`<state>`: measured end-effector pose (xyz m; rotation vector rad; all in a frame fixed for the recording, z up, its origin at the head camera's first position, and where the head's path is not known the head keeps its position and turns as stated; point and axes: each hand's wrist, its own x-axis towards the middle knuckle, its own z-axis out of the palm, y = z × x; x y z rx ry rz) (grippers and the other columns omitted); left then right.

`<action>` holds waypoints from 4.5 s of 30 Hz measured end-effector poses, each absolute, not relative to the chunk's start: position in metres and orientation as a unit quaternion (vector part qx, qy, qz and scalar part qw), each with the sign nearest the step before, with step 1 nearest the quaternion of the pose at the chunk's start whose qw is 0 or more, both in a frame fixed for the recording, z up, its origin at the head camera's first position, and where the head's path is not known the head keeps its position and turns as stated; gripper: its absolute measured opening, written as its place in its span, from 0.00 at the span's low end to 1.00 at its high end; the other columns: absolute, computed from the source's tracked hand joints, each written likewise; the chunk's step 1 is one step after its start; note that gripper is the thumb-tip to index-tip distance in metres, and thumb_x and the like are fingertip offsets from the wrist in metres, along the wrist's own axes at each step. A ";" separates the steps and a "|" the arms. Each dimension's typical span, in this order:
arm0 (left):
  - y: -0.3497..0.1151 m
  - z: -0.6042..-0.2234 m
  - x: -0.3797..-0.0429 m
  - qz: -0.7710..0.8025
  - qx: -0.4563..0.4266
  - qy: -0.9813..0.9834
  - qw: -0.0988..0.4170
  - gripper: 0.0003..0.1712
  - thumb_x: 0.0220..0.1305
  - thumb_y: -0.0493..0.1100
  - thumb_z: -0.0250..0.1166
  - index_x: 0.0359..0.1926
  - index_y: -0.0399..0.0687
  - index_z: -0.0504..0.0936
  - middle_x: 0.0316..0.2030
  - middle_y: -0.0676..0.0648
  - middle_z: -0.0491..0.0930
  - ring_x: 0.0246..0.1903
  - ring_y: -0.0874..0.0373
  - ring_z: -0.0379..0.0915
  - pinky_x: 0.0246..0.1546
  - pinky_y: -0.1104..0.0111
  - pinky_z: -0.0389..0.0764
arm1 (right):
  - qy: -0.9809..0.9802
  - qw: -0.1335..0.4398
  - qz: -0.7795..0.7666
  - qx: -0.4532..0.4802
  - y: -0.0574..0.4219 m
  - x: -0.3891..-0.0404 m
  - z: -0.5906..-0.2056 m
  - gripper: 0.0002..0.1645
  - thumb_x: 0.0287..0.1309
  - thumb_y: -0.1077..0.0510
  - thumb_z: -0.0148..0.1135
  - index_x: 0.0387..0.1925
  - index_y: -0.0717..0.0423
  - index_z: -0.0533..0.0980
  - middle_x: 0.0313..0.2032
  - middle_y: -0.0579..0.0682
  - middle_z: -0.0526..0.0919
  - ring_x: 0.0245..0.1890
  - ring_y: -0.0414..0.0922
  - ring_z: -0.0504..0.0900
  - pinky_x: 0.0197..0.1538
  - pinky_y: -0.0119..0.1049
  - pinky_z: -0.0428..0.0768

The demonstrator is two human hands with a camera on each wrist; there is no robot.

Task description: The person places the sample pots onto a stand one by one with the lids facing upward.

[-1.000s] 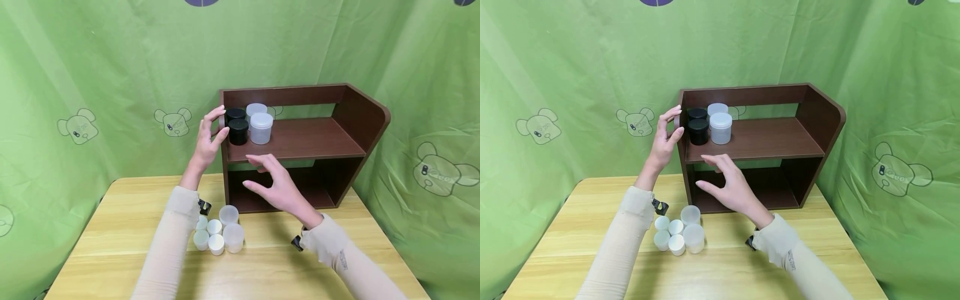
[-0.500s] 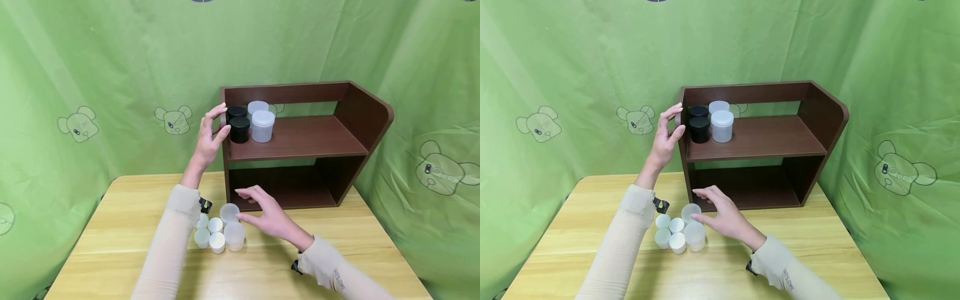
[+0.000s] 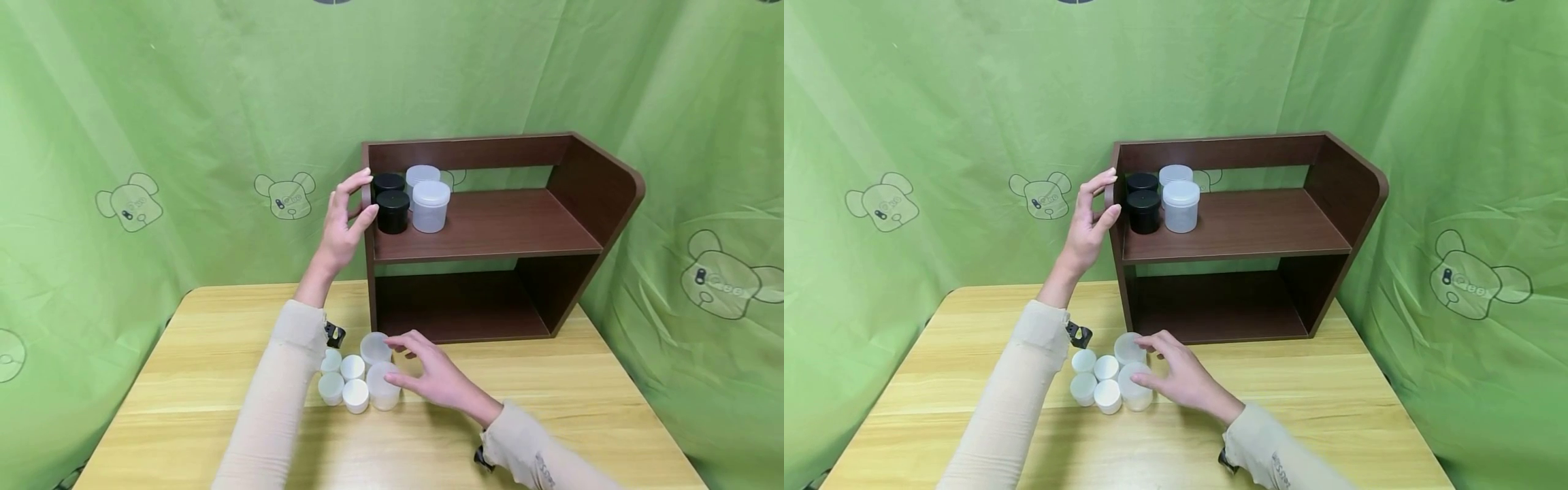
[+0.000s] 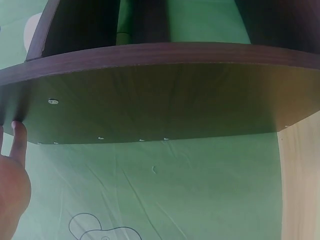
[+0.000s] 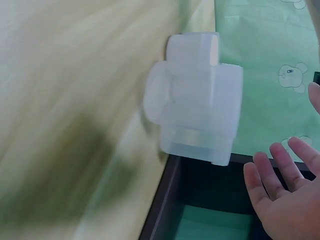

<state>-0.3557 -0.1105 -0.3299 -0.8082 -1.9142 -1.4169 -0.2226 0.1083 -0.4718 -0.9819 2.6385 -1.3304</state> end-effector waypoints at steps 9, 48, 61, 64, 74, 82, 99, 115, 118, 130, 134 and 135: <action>-0.112 -0.326 -0.354 -0.535 -0.308 -0.728 0.299 0.28 0.70 0.39 0.62 0.69 0.45 0.69 0.76 0.47 0.66 0.72 0.51 0.59 0.66 0.53 0.80 | 0.850 0.031 -0.427 -0.307 0.110 -0.225 -0.487 0.37 0.61 0.45 0.73 0.67 0.55 0.74 0.57 0.55 0.80 0.59 0.54 0.79 0.64 0.58 0.80; -0.126 -0.296 -0.325 -0.502 -0.352 -0.764 0.201 0.31 0.72 0.35 0.62 0.72 0.42 0.63 0.79 0.40 0.56 0.78 0.47 0.52 0.67 0.42 0.76 | 0.848 0.089 -0.453 -0.261 0.103 -0.227 -0.526 0.39 0.52 0.51 0.81 0.63 0.50 0.72 0.57 0.49 0.82 0.56 0.50 0.83 0.62 0.51 0.83; -0.127 -0.298 -0.328 -0.504 -0.357 -0.762 0.196 0.32 0.72 0.34 0.62 0.72 0.41 0.62 0.79 0.39 0.55 0.78 0.47 0.51 0.68 0.45 0.75 | 0.838 0.100 -0.464 -0.269 0.107 -0.228 -0.523 0.39 0.54 0.51 0.80 0.64 0.52 0.71 0.55 0.53 0.82 0.53 0.51 0.83 0.56 0.50 0.87; -0.127 -0.298 -0.328 -0.505 -0.357 -0.760 0.197 0.32 0.72 0.34 0.62 0.72 0.42 0.62 0.79 0.39 0.56 0.78 0.48 0.52 0.68 0.44 0.75 | 0.834 0.096 -0.472 -0.269 0.110 -0.229 -0.519 0.39 0.54 0.52 0.80 0.64 0.51 0.71 0.54 0.52 0.82 0.53 0.51 0.83 0.57 0.52 0.86; -0.128 -0.299 -0.328 -0.504 -0.357 -0.760 0.203 0.31 0.72 0.34 0.62 0.72 0.42 0.62 0.79 0.40 0.56 0.78 0.49 0.52 0.68 0.45 0.76 | 0.833 0.066 -0.485 -0.256 0.118 -0.231 -0.499 0.39 0.53 0.53 0.81 0.65 0.46 0.73 0.56 0.48 0.82 0.51 0.50 0.82 0.57 0.53 0.85; -0.128 -0.299 -0.329 -0.508 -0.358 -0.757 0.203 0.31 0.72 0.33 0.62 0.72 0.42 0.62 0.79 0.37 0.55 0.78 0.47 0.51 0.68 0.42 0.75 | 0.835 0.018 -0.471 -0.284 0.123 -0.235 -0.475 0.41 0.52 0.54 0.81 0.66 0.50 0.73 0.59 0.47 0.82 0.51 0.49 0.81 0.56 0.49 0.87; -0.127 -0.299 -0.328 -0.507 -0.355 -0.758 0.208 0.31 0.72 0.33 0.62 0.72 0.41 0.63 0.79 0.39 0.57 0.78 0.49 0.52 0.68 0.45 0.77 | 0.830 -0.078 -0.463 -0.301 0.143 -0.245 -0.414 0.42 0.52 0.55 0.82 0.67 0.49 0.73 0.57 0.46 0.83 0.52 0.43 0.82 0.56 0.46 0.86; -0.126 -0.299 -0.328 -0.508 -0.359 -0.753 0.213 0.31 0.72 0.33 0.62 0.71 0.39 0.63 0.78 0.38 0.57 0.77 0.48 0.53 0.67 0.45 0.77 | 0.827 -0.125 -0.471 -0.281 0.158 -0.257 -0.361 0.43 0.53 0.55 0.81 0.69 0.43 0.72 0.58 0.44 0.82 0.55 0.39 0.80 0.60 0.35 0.82; -0.126 -0.299 -0.328 -0.509 -0.358 -0.753 0.212 0.31 0.72 0.33 0.62 0.71 0.40 0.63 0.78 0.38 0.57 0.78 0.48 0.53 0.67 0.44 0.77 | 0.821 -0.135 -0.478 -0.282 0.161 -0.260 -0.352 0.43 0.53 0.56 0.81 0.69 0.40 0.72 0.57 0.44 0.82 0.54 0.39 0.80 0.59 0.29 0.81; -0.127 -0.300 -0.329 -0.515 -0.360 -0.749 0.211 0.31 0.71 0.33 0.61 0.72 0.40 0.63 0.78 0.38 0.57 0.78 0.48 0.53 0.67 0.42 0.76 | 0.810 -0.200 -0.481 -0.271 0.171 -0.278 -0.306 0.42 0.53 0.61 0.80 0.69 0.45 0.73 0.55 0.46 0.81 0.51 0.38 0.79 0.55 0.29 0.81; -0.127 -0.300 -0.329 -0.515 -0.360 -0.749 0.208 0.31 0.71 0.33 0.61 0.72 0.41 0.63 0.78 0.37 0.57 0.78 0.49 0.53 0.67 0.42 0.76 | 0.808 -0.217 -0.481 -0.263 0.172 -0.286 -0.291 0.42 0.54 0.59 0.79 0.69 0.47 0.73 0.57 0.48 0.80 0.54 0.38 0.77 0.57 0.25 0.77; -0.127 -0.299 -0.329 -0.515 -0.360 -0.749 0.208 0.31 0.71 0.33 0.61 0.72 0.41 0.63 0.78 0.37 0.56 0.78 0.49 0.53 0.67 0.42 0.76 | 0.809 -0.221 -0.480 -0.259 0.173 -0.289 -0.288 0.41 0.54 0.59 0.79 0.70 0.47 0.73 0.58 0.48 0.80 0.54 0.38 0.76 0.58 0.25 0.76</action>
